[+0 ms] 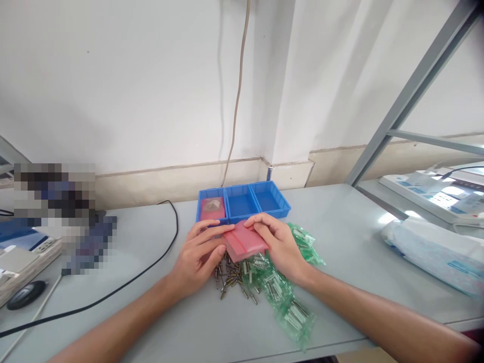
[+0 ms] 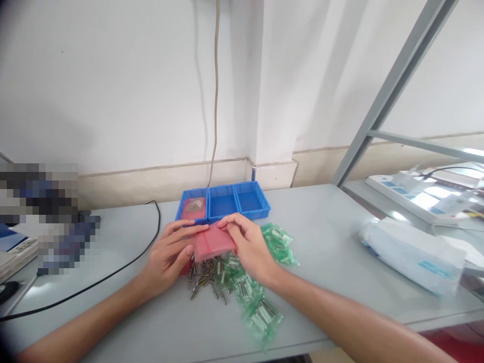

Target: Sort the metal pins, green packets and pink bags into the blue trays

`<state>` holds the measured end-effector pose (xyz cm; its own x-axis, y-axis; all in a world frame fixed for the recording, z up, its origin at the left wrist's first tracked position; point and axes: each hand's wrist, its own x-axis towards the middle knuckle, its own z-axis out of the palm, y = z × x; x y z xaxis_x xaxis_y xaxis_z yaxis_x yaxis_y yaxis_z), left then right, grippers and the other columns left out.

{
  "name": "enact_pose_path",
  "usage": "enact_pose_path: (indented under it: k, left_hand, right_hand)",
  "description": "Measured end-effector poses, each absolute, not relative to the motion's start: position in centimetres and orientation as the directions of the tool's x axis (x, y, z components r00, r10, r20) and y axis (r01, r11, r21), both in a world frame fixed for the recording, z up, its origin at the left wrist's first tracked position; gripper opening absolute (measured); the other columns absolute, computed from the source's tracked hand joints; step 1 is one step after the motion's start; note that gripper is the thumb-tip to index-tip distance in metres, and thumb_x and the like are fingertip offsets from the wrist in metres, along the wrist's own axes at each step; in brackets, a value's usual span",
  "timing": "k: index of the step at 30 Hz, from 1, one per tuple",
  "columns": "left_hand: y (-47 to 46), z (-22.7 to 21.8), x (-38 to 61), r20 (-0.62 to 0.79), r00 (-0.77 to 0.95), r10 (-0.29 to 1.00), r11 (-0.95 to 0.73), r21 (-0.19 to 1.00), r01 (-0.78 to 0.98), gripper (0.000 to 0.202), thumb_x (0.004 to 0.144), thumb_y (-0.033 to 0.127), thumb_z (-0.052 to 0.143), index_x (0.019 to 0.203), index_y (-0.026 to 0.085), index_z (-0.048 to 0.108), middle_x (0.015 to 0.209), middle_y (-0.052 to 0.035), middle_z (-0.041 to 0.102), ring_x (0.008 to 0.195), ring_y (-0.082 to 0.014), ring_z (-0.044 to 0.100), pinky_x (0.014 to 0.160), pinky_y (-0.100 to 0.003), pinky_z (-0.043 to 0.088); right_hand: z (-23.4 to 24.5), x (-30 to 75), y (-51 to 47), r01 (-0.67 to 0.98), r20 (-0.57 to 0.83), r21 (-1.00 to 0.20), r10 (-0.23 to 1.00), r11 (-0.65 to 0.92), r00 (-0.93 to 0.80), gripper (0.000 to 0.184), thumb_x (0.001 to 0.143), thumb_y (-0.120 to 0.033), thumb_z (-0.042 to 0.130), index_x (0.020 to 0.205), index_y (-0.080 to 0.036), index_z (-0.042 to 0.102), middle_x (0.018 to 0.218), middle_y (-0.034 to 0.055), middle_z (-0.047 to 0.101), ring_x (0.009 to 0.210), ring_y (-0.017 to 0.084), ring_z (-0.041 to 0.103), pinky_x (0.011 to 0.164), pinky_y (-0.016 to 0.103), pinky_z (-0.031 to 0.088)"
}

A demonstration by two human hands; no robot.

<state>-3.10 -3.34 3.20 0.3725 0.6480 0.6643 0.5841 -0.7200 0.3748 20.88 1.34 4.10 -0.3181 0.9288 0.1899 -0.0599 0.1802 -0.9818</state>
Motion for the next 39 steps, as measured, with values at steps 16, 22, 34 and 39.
enact_pose_path:
  k: [16, 22, 34, 39]
  left_hand:
    - [-3.0, 2.2, -2.6, 0.679, 0.307, 0.667, -0.688, 0.403, 0.604, 0.041, 0.106, 0.007, 0.055, 0.140, 0.027, 0.067, 0.118, -0.0078, 0.074, 0.111, -0.0231, 0.065, 0.098, -0.040, 0.052]
    - [-3.0, 2.0, -2.8, 0.683, 0.286, 0.672, -0.684, 0.426, 0.592, 0.036, 0.108, 0.012, 0.059, 0.139, 0.028, 0.068, 0.115, -0.0057, 0.073, 0.109, -0.0223, 0.062, 0.098, -0.038, 0.050]
    - [-2.9, 2.2, -3.0, 0.691, 0.186, 0.699, -0.647, 0.500, 0.576, 0.026, 0.108, 0.020, 0.063, 0.127, 0.031, 0.077, 0.113, -0.0052, 0.063, 0.106, -0.0199, 0.063, 0.092, -0.033, 0.054]
    - [-3.0, 2.4, -3.0, 0.579, 0.082, 0.811, -0.511, 0.633, 0.581, 0.017, 0.111, 0.031, 0.058, 0.114, 0.026, 0.075, 0.108, -0.0032, 0.075, 0.105, -0.0219, 0.068, 0.097, -0.035, 0.053]
  right_hand:
    - [3.6, 20.9, 1.5, 0.009, 0.186, -0.980, 0.930, 0.199, -0.318, 0.032, 0.108, -0.051, 0.058, 0.091, -0.023, 0.062, 0.062, -0.0065, 0.041, 0.056, 0.013, 0.035, 0.051, 0.026, 0.028]
    - [3.3, 21.1, 1.7, -0.003, 0.172, -0.983, 0.924, 0.182, -0.342, 0.033, 0.108, -0.051, 0.059, 0.091, -0.023, 0.061, 0.067, -0.0057, 0.039, 0.057, 0.013, 0.034, 0.049, 0.026, 0.025]
    - [3.5, 21.0, 1.7, 0.057, 0.228, -0.964, 0.916, 0.261, -0.329, 0.032, 0.108, -0.048, 0.059, 0.089, -0.023, 0.064, 0.086, 0.0000, 0.055, 0.072, 0.015, 0.048, 0.059, 0.027, 0.038]
    - [4.0, 21.1, 1.2, 0.089, 0.294, -0.930, 0.868, 0.356, -0.400, 0.029, 0.109, -0.045, 0.058, 0.098, -0.026, 0.077, 0.122, 0.0063, 0.064, 0.088, 0.019, 0.061, 0.071, 0.031, 0.049]
